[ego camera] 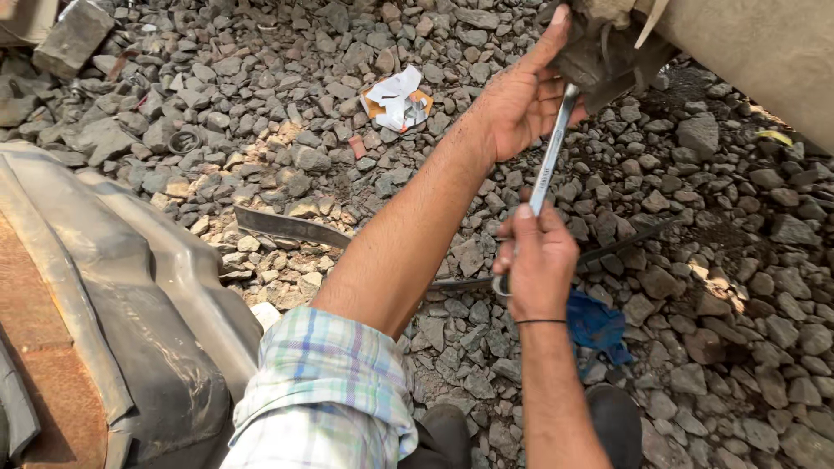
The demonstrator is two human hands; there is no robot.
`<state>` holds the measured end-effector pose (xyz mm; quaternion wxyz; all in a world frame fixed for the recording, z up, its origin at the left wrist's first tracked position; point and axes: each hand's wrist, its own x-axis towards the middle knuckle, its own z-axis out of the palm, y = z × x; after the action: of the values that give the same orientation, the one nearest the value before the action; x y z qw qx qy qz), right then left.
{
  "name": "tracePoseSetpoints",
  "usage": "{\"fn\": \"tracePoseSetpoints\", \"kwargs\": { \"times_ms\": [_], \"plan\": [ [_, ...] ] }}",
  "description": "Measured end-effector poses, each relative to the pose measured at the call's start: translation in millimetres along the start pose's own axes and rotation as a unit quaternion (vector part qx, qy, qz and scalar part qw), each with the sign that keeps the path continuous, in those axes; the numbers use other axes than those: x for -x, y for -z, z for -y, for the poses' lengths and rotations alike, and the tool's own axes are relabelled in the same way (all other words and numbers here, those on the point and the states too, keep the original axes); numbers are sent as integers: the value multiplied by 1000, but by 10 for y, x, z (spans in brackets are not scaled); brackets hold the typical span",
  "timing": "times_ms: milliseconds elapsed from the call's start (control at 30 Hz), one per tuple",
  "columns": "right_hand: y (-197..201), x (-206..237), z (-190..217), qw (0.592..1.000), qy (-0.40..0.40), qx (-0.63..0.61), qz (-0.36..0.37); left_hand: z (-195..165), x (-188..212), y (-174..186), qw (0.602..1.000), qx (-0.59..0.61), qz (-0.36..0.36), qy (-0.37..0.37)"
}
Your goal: The person kneels on gravel and uses a wrench to loosen and remove a bolt from the vehicle's undercarriage. They then use their hands to pull away a piece of the vehicle's underbody material.
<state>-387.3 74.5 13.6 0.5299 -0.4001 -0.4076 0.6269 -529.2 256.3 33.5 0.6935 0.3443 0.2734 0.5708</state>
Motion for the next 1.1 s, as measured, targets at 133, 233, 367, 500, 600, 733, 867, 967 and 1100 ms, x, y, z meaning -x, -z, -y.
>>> {"fn": "tracePoseSetpoints", "kwargs": {
  "times_ms": [133,233,367,500,600,733,867,967,1100],
  "plan": [
    [81,-43,-61,996,-1,82,-35,13,-3,2,1000,27,8,12],
    [332,-91,176,993,11,119,-8,47,-12,-18,998,55,22,12],
    [569,-149,109,985,5,171,-7,89,-19,-46,995,78,55,9],
    [706,-168,-165,989,13,147,-2,99,-6,-55,995,78,57,-11],
    [787,-88,246,979,33,187,72,72,6,-60,997,61,52,-7],
    [770,118,1167,911,123,340,-198,13,26,-78,998,47,48,10],
    [292,-80,273,970,109,203,-74,-54,60,-102,999,19,30,28],
    [98,-296,-397,993,-59,52,89,-98,85,-124,999,1,18,35],
    [794,-408,-672,995,-55,53,70,-143,106,-154,999,-26,36,30]
  ]
}}
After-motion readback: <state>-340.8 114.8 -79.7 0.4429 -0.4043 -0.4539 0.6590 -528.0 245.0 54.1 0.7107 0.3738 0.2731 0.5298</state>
